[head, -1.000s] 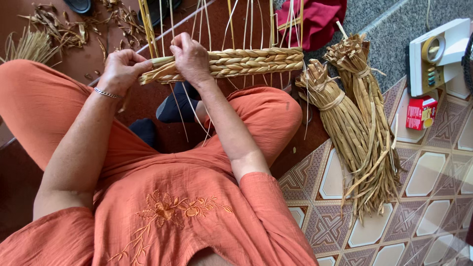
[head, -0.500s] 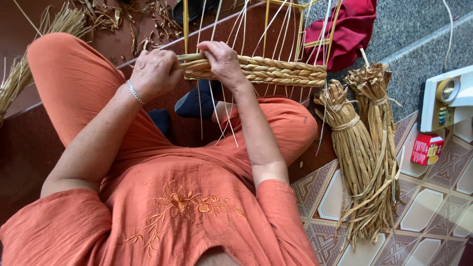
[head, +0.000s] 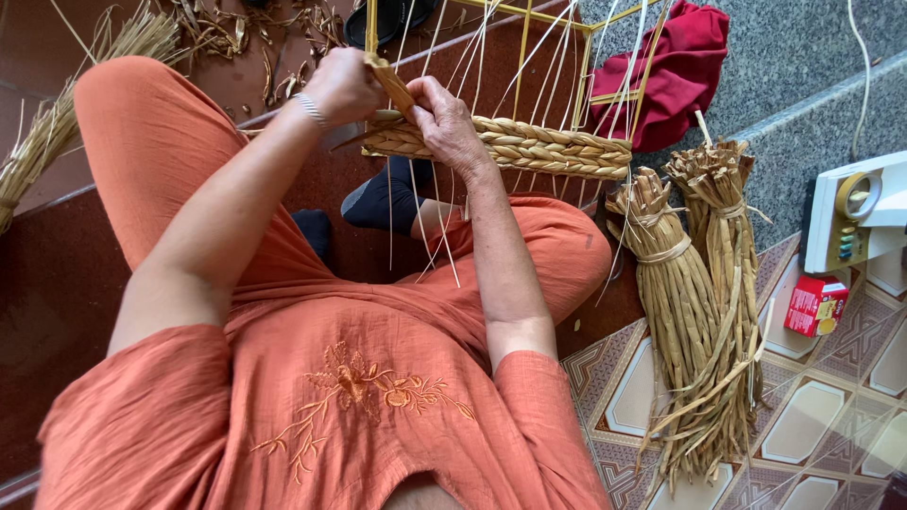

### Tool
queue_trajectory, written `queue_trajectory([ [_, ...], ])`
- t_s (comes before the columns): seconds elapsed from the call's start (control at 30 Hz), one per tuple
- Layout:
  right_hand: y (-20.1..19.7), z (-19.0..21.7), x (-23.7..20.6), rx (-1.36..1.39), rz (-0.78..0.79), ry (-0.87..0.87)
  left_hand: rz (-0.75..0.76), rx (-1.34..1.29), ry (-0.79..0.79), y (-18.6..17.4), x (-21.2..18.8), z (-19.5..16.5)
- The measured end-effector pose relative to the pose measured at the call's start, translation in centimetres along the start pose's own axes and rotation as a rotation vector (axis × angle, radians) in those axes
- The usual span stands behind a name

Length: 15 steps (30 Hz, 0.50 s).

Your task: The person sits cross-legged on a tiled floor and weaves dried palm leaves into a basket frame. They interlace the leaves through vertical supports, tighten the weave, and occasionally adjust the frame to continue the pattern.

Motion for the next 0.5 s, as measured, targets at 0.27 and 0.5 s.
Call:
queue_trajectory([
  [0.27, 0.0, -0.1, 0.0, 0.121, -0.088, 0.015, -0.224, -0.118, 0.068, 0.3, -0.6, -0.4],
  [0.5, 0.2, 0.6, 0.5, -0.131, -0.3, -0.13, -0.255, -0.493, 0.247, 2.2, -4.1, 2.2],
])
Point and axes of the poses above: each hand's wrist, its own x-axis towards the middle knuckle, its own y-axis out of the palm, z = x × y, the point moved 6 cm from there along x, towards the middle knuckle
